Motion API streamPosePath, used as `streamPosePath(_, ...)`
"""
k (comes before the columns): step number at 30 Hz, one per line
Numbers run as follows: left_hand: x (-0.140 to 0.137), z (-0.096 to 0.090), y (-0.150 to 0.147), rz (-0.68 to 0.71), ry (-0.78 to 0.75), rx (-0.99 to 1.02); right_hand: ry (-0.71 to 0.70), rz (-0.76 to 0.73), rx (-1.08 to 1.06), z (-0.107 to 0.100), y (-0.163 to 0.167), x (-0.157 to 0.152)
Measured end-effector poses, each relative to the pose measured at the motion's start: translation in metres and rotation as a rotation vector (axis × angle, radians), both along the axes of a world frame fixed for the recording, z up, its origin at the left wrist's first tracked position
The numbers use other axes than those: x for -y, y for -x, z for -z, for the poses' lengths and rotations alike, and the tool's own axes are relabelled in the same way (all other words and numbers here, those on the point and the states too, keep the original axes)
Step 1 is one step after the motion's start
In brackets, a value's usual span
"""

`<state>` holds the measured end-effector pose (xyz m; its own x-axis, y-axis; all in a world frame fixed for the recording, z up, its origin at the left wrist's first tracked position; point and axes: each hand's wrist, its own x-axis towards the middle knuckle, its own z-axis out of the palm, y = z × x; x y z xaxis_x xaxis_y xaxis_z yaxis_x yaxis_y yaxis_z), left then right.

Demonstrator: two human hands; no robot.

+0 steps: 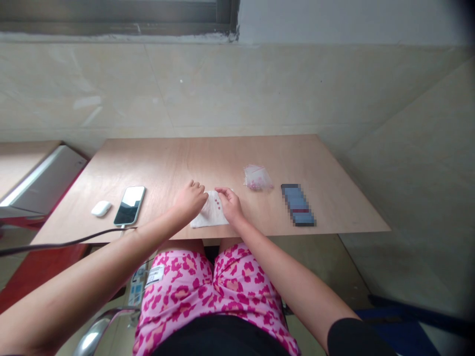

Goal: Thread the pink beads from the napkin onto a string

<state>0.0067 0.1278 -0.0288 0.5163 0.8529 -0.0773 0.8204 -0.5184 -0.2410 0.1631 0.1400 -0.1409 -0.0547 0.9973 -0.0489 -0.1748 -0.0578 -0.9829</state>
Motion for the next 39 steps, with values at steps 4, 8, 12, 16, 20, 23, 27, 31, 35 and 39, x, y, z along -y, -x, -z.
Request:
streamPosePath(4, 0.0, -0.002, 0.002, 0.028, -0.056, -0.05, -0.028, -0.007, -0.006, 0.0, 0.002, 0.0)
streamPosePath(8, 0.001, 0.002, 0.005, 0.027, -0.058, -0.053, -0.049, -0.022, 0.015, 0.002, 0.002, 0.001)
streamPosePath(12, 0.002, 0.005, 0.009, -0.02, -0.045, -0.028, -0.071, -0.014, 0.049, 0.004, 0.0, 0.0)
streamPosePath(16, 0.006, 0.005, 0.015, -0.098, 0.002, 0.004, -0.022, 0.012, -0.038, 0.007, 0.0, -0.003)
streamPosePath(20, 0.004, 0.009, 0.036, -0.178, 0.019, 0.142, 0.005, 0.039, -0.15, 0.009, 0.002, -0.007)
streamPosePath(23, -0.007, 0.013, 0.058, -0.266, 0.004, 0.337, 0.041, 0.047, -0.213, 0.007, 0.002, -0.009)
streamPosePath(27, -0.026, 0.023, 0.075, -0.329, -0.083, 0.533, 0.064, 0.042, -0.223, 0.004, 0.0, -0.009)
streamPosePath(31, -0.035, 0.05, 0.076, -0.346, -0.093, 0.472, 0.05, 0.048, -0.173, 0.003, -0.001, -0.008)
streamPosePath(35, -0.035, 0.078, 0.077, -0.359, 0.076, 0.461, 0.082, -0.003, -0.071, 0.001, 0.0, -0.005)
streamPosePath(39, -0.032, 0.082, 0.087, -0.331, -0.019, 0.541, 0.039, 0.023, -0.035, -0.015, -0.018, -0.018)
